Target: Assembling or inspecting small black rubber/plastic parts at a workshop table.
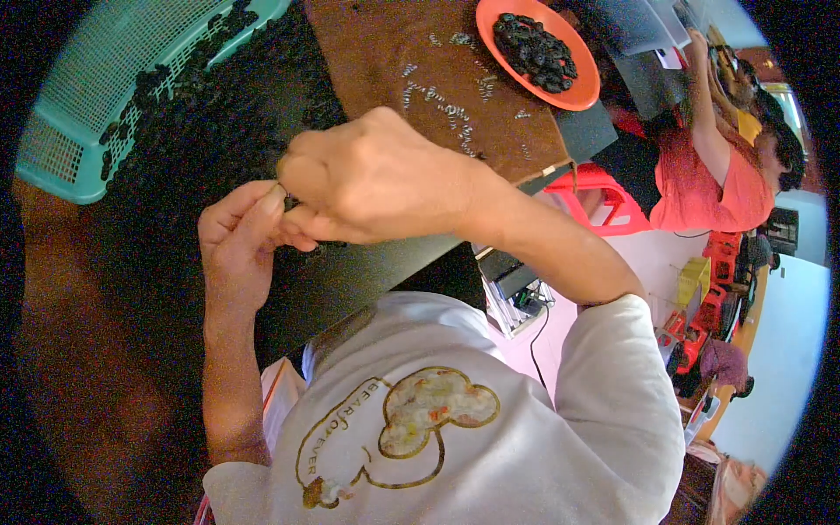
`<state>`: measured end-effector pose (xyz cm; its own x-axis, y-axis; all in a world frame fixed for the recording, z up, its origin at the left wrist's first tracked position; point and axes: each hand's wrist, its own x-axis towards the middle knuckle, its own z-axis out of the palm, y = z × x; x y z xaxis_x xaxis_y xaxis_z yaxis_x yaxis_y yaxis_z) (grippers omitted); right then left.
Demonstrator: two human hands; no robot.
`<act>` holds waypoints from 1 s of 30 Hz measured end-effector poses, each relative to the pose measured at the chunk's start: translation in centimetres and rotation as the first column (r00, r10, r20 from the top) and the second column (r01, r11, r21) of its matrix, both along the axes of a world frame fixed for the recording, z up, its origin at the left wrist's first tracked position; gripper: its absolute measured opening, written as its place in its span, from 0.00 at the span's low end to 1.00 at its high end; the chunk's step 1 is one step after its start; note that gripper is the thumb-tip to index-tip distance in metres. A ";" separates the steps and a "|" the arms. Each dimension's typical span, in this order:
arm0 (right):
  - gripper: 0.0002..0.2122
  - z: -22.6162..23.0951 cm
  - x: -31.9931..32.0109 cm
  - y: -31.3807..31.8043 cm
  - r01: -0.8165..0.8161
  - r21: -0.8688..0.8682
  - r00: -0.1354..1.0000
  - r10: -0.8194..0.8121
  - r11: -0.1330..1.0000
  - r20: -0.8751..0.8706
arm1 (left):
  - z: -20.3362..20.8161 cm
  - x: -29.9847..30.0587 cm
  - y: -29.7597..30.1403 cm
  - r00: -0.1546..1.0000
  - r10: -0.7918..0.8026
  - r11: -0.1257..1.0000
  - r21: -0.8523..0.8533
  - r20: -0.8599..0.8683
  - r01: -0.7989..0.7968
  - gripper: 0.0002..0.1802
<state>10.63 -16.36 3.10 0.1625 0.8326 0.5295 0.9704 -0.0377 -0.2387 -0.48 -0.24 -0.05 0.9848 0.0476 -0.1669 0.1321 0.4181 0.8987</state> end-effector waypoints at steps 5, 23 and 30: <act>0.15 1.3 3.4 -5.2 0.289 0.027 0.954 -0.286 0.957 -0.092 | 1.0 0.1 0.0 0.994 0.095 0.994 0.046 0.049 -0.098 0.19; 0.10 0.1 5.8 -4.7 0.231 -0.127 0.945 -0.254 0.965 -0.205 | -0.2 0.7 3.9 0.874 0.479 0.877 -0.105 0.088 -0.470 0.17; 0.06 -1.8 3.6 4.1 0.074 -0.207 0.988 -0.099 0.976 -0.114 | -0.2 0.9 4.7 0.839 0.537 0.840 -0.136 0.083 -0.524 0.17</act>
<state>14.24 -12.29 1.27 0.2925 0.8999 0.3236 0.9248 -0.1801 -0.3352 0.40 4.48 -0.22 0.8255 0.5573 -0.0891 -0.2371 0.4857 0.8414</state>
